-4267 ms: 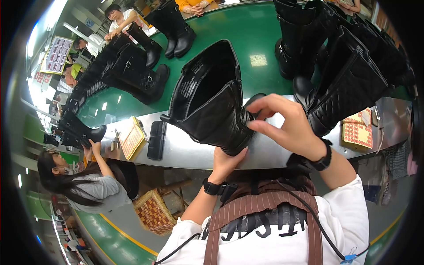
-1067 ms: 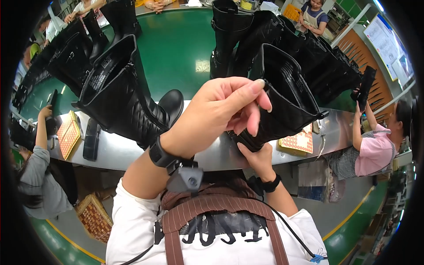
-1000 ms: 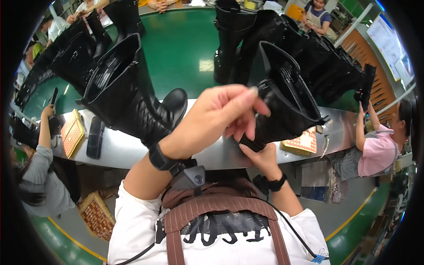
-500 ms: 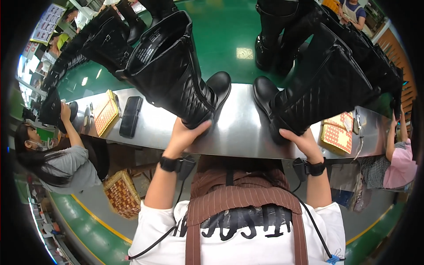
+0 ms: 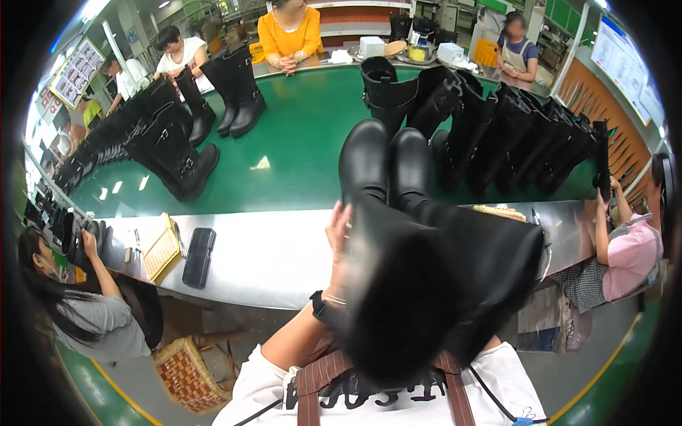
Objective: The recorder is inspecting and cleaning black boots on a shoe manufacturing assembly line.
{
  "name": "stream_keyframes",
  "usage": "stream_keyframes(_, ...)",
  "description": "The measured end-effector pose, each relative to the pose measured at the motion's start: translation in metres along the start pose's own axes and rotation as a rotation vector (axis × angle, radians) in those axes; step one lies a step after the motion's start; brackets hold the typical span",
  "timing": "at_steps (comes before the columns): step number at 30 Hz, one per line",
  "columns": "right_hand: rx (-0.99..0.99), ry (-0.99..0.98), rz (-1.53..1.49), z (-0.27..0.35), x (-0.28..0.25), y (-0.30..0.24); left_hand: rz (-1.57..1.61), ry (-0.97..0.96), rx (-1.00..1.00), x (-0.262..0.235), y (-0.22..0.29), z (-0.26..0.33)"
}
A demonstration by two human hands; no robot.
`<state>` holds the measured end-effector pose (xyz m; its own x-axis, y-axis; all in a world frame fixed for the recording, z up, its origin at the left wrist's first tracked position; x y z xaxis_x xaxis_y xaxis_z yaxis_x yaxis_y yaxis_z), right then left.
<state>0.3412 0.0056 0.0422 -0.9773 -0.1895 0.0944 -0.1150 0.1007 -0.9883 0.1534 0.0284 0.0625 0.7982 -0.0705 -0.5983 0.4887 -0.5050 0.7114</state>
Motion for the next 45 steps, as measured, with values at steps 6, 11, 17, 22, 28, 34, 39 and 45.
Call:
stream_keyframes(6,-0.019,-0.017,-0.411,-0.005,-0.029,-0.005,1.241,-0.044,-0.105,-0.015,-0.005,-0.009)
stream_keyframes(11,0.053,0.029,-0.453,0.020,-0.023,0.010,1.694,-0.341,-0.503,0.030,-0.019,0.008)
stream_keyframes(17,0.202,0.014,-0.699,0.014,-0.024,0.015,1.793,-0.322,-0.475,0.039,-0.046,0.014)
stream_keyframes(22,0.252,-0.186,-0.795,0.011,-0.030,0.008,1.753,-0.389,-0.441,0.024,-0.042,0.007)
stream_keyframes(28,0.147,-0.213,-1.143,0.032,-0.033,-0.002,2.105,-0.368,-0.258,0.012,-0.029,0.007)
stream_keyframes(34,-0.053,-0.029,-1.071,0.041,-0.029,-0.007,1.922,-0.162,-0.295,0.016,-0.034,0.011)
stream_keyframes(39,-0.002,0.166,-0.913,0.042,-0.034,-0.006,1.888,-0.127,-0.315,0.013,-0.037,0.016)
stream_keyframes(45,0.029,0.174,-0.768,0.043,-0.036,-0.002,1.788,-0.151,-0.244,0.009,-0.033,0.016)
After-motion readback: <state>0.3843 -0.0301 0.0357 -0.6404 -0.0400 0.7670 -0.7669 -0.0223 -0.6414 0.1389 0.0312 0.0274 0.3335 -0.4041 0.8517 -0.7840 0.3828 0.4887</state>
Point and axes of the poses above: each hand's wrist, its own z-axis away from the middle knuckle, its own x-axis out of the palm, y = z × x, the point moved 3 cm from there along -z, towards the middle knuckle, and after that the axes turned 14 degrees about -y, right-handed, at the moved point
